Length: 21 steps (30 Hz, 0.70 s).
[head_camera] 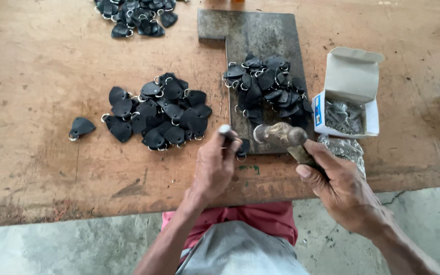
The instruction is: The person sits at a workbench assembling leather key fobs. They pick up a black leather teardrop piece, take a metal rivet from a box, set it on a metal punch block, and hammer the rivet to attach the split ring, placing the finished fob on a pile.
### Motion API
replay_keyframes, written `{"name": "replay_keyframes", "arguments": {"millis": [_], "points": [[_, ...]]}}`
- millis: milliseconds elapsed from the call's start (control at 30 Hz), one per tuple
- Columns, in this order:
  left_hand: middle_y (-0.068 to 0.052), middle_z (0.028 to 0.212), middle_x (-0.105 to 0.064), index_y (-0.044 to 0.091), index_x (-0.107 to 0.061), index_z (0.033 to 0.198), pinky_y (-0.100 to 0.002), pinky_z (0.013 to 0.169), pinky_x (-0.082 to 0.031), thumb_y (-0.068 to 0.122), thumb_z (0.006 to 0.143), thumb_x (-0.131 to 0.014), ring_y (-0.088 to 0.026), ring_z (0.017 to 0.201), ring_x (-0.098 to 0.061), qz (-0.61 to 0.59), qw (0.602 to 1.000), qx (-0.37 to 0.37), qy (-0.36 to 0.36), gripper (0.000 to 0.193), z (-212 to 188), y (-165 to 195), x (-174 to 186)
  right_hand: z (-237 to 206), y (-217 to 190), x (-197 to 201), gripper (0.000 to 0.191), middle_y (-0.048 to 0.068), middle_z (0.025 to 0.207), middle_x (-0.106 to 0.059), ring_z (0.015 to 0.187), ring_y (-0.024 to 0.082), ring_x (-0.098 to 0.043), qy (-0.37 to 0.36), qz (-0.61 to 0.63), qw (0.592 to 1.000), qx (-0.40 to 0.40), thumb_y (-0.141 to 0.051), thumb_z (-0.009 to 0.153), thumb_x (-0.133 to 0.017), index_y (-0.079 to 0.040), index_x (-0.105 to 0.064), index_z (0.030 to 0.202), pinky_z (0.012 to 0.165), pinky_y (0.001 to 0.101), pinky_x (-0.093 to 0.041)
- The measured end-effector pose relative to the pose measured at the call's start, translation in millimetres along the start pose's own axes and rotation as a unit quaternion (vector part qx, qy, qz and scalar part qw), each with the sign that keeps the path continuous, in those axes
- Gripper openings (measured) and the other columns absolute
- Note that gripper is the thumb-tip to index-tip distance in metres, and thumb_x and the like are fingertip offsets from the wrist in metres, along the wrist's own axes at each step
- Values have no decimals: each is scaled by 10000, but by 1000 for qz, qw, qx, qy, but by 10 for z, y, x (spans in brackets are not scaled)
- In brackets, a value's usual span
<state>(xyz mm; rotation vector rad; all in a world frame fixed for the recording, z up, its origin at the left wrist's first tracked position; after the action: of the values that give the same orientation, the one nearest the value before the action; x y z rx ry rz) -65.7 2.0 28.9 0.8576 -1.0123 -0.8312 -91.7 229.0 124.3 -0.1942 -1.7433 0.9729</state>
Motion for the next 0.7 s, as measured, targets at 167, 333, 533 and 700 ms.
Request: {"name": "replay_keyframes", "arguments": {"millis": [167,333,533,700], "points": [[-139,1115,-591,26,-406,1219,-373,811,-550,34,1101,-448,-241,895,-642,-31,999,-28,-30,125,19,-90,29,-52,443,-211,543,47,896,-763,585,171,-625,27,-31,998,-53,-231,937,-626,-231,-553,1475,498,331,-527],[-215,1124,-585,-10,-466,1145,-463,900,-490,117,838,-783,-364,1050,-562,79,990,-102,-55,460,34,51,-75,-34,704,-486,621,35,892,-727,645,144,-637,50,-105,993,31,-184,866,-715,-223,-531,1458,542,286,-578],[-196,1174,-566,30,-464,1132,-403,978,-503,83,900,-740,-324,1072,-589,121,988,49,-83,364,251,-214,126,78,804,-664,565,51,983,-684,736,167,-645,104,-129,985,37,-176,822,-771,-245,-637,1367,623,316,-578],[-318,1409,-490,6,-473,1097,-526,1115,-301,34,770,-724,-432,1358,-407,296,951,-88,-21,413,414,-231,214,216,728,-685,565,54,1042,-639,884,201,-632,109,-113,986,47,-168,804,-792,-218,-655,1350,728,334,-571]]}}
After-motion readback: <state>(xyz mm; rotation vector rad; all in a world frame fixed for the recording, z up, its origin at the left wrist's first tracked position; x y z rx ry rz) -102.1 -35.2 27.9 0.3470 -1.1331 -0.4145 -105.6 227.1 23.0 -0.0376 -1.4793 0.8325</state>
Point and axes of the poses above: each hand's wrist, its own z-axis towards the middle knuckle, its own x-axis out of the back of the hand, y = z × x, the point moved 5 cm from there along z, towards the middle knuckle
